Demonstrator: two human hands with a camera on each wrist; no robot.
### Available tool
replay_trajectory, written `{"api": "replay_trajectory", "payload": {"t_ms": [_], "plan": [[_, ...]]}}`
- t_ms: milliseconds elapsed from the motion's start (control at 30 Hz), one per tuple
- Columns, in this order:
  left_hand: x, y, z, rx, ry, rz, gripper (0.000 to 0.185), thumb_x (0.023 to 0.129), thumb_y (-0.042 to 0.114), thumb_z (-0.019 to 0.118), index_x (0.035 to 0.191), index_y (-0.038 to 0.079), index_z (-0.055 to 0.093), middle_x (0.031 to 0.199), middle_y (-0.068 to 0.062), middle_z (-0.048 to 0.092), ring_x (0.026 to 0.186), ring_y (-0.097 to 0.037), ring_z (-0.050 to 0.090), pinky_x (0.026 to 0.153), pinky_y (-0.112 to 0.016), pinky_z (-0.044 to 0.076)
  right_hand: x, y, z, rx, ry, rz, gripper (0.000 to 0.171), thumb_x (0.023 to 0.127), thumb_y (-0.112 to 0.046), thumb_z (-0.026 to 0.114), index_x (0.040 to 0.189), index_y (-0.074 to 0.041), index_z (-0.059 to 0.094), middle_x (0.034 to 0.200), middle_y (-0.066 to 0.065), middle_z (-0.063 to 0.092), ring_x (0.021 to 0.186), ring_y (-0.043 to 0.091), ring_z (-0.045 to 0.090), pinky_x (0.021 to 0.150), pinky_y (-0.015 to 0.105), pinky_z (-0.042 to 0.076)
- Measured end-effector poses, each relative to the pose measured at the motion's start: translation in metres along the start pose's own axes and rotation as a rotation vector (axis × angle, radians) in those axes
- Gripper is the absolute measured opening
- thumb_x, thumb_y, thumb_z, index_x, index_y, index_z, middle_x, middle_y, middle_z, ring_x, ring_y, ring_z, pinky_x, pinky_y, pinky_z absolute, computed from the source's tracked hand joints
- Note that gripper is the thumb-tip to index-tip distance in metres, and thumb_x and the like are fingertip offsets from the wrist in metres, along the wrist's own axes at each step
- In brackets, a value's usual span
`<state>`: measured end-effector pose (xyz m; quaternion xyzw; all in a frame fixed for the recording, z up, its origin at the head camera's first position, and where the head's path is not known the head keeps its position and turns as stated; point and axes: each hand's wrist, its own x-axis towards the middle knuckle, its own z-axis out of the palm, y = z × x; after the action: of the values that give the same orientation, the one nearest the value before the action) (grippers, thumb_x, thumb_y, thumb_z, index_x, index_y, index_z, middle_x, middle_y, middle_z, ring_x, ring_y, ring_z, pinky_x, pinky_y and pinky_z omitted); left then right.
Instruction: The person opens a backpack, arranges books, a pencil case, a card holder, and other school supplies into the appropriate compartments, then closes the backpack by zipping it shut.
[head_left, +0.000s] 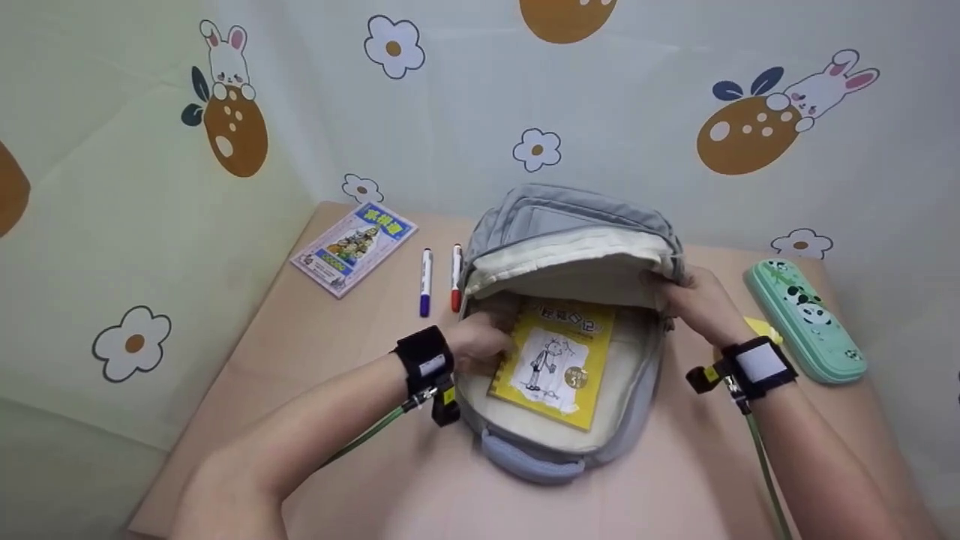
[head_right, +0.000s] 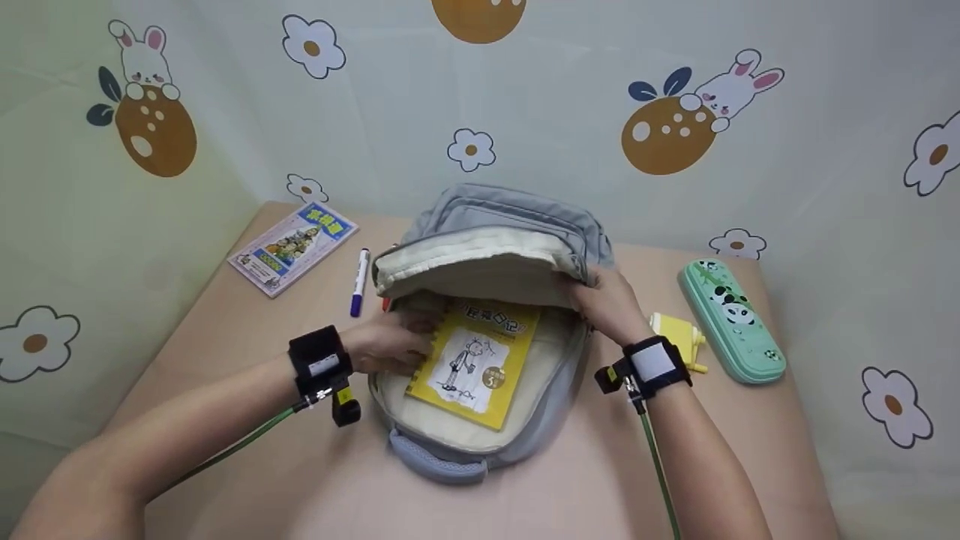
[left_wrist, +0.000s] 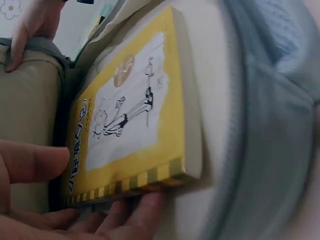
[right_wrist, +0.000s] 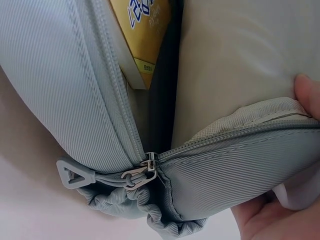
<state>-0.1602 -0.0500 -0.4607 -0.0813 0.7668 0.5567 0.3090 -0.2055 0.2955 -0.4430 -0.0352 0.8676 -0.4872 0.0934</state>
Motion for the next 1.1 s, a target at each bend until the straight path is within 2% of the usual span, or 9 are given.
{"api": "replay_trajectory", "payload": {"t_ms": [167,333,433,533,633,767,833,967,1100], "plan": [[-0.005,-0.003,0.002,0.275,0.012,-0.017,0.042,0.074,0.010,0.088,0.105,-0.006,0.065,0.098,-0.012,0.065,0.094,-0.029,0.065,0.090,-0.041,0.054,-0.001,0.002,0.000,-0.006,0.004,0.011,0.060,0.094,-0.061,0.063,0.109,-0.003,0.062,0.105,0.012,0.062,0.098,0.026,0.058,0.080,0.037,0.051],[0.000,-0.003,0.009,0.412,0.005,-0.034,0.051,0.074,0.016,0.090,0.112,-0.004,0.063,0.100,-0.011,0.063,0.098,-0.030,0.061,0.096,-0.043,0.050,-0.002,0.003,0.000,-0.006,0.011,0.001,0.060,0.095,-0.060,0.063,0.105,-0.001,0.062,0.098,0.013,0.062,0.092,0.026,0.059,0.077,0.036,0.051],[0.003,-0.003,0.011,0.430,0.002,-0.047,0.046,0.078,0.015,0.087,0.112,-0.004,0.063,0.099,-0.010,0.062,0.095,-0.027,0.060,0.095,-0.040,0.050,-0.003,0.003,0.001,0.004,0.000,0.013,0.059,0.094,-0.061,0.063,0.110,-0.003,0.062,0.100,0.013,0.061,0.095,0.027,0.059,0.078,0.036,0.051],[0.006,-0.006,0.011,0.235,-0.031,-0.075,0.032,0.085,0.007,0.079,0.109,-0.007,0.064,0.096,-0.013,0.067,0.088,-0.025,0.065,0.089,-0.036,0.055,-0.003,0.001,0.001,0.015,0.006,0.027,0.060,0.093,-0.062,0.064,0.116,-0.007,0.063,0.108,0.013,0.063,0.101,0.027,0.058,0.080,0.037,0.050],[0.006,-0.009,0.008,-0.073,-0.100,-0.112,0.022,0.090,-0.002,0.069,0.109,-0.011,0.061,0.098,-0.018,0.070,0.085,-0.025,0.070,0.082,-0.034,0.059,-0.004,0.000,0.001,0.014,0.007,0.031,0.064,0.092,-0.064,0.064,0.121,-0.006,0.063,0.118,0.013,0.063,0.108,0.026,0.057,0.085,0.036,0.050],[0.008,-0.009,0.005,-0.394,-0.191,-0.141,0.027,0.097,-0.006,0.057,0.123,-0.013,0.053,0.111,-0.025,0.068,0.098,-0.033,0.072,0.086,-0.039,0.059,-0.004,-0.001,-0.001,0.012,-0.006,0.028,0.067,0.093,-0.064,0.063,0.129,-0.008,0.062,0.126,0.013,0.060,0.112,0.026,0.054,0.087,0.036,0.050],[0.011,-0.008,0.003,-0.474,-0.194,-0.122,0.034,0.099,-0.006,0.054,0.132,-0.011,0.047,0.117,-0.027,0.066,0.107,-0.037,0.069,0.089,-0.041,0.058,-0.004,-0.001,-0.002,0.022,-0.006,0.027,0.066,0.093,-0.064,0.063,0.130,-0.009,0.061,0.124,0.013,0.060,0.111,0.026,0.054,0.086,0.036,0.050],[0.020,-0.003,0.002,-0.527,-0.123,-0.032,0.042,0.102,-0.004,0.050,0.143,-0.005,0.041,0.124,-0.027,0.063,0.115,-0.039,0.065,0.091,-0.042,0.057,-0.003,-0.002,-0.002,0.013,-0.001,0.008,0.063,0.094,-0.062,0.063,0.128,-0.009,0.062,0.121,0.012,0.060,0.108,0.026,0.055,0.084,0.034,0.051],[0.030,0.001,0.008,-0.612,-0.067,0.049,0.039,0.104,-0.001,0.047,0.143,-0.002,0.042,0.125,-0.025,0.062,0.115,-0.039,0.065,0.092,-0.046,0.057,-0.003,-0.003,-0.003,0.003,-0.004,0.007,0.065,0.094,-0.062,0.062,0.133,-0.011,0.062,0.126,0.012,0.060,0.112,0.026,0.054,0.087,0.036,0.049]]}}
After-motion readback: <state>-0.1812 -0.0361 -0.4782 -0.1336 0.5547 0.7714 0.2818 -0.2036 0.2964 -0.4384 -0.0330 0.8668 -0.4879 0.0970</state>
